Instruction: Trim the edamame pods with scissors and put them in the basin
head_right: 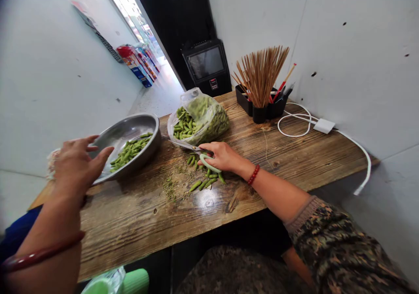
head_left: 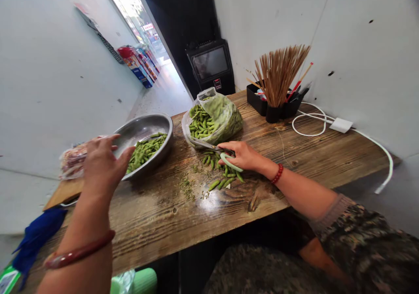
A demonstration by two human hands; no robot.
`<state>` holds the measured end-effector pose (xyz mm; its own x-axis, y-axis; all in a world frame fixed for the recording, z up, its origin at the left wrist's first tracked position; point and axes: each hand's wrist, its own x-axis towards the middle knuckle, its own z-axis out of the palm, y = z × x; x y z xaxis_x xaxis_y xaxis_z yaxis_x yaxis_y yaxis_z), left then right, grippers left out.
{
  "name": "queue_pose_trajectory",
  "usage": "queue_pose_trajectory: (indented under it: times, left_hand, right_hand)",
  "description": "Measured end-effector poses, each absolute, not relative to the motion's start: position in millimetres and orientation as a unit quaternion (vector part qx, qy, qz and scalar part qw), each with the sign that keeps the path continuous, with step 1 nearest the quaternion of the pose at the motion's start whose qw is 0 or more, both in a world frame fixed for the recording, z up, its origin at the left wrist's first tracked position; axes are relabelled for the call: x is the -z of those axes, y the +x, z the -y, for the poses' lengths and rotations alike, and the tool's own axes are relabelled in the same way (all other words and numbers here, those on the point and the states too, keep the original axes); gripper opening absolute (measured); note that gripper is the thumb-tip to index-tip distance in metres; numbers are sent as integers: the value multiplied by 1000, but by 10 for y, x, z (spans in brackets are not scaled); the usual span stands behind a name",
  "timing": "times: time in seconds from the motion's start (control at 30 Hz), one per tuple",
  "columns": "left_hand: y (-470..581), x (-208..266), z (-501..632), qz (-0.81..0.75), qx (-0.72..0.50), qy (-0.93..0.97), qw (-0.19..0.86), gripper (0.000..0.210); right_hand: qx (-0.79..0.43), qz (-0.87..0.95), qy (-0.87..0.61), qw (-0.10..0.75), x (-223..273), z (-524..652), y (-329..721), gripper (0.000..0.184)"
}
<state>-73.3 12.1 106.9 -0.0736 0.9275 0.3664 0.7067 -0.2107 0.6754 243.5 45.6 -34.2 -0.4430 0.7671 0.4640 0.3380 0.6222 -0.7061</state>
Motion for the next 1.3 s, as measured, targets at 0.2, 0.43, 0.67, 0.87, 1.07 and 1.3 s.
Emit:
queue_pose_trajectory:
  times: [0.2,0.43,0.67,0.87,1.07,1.3]
  left_hand:
    - [-81,-316,-169,-608,-230,756,76,17]
    - [240,242,-405,-664,-104,738,57,15]
    - [211,284,-331,-634,-234,726,130,5]
    - [168,143,-150,-549,-473,534,436,27]
    - [272,-38,-21,-500,-529,458,511,25]
    - [321,-88,29,-474,-535,469,519,20]
  right_hand:
    - [-263,795,-348,422,328,-474,2455,43]
    - [-262,792,-347,429,326,-485,2452,43]
    - [-269,797,-335,425,288,-468,2451,43]
    - [-292,803,-329,402,268,-446,2454,48]
    - [-293,817,-326,375,235,-375,2441,55]
    - [-272,859,-296,318,267,-327,2424,61]
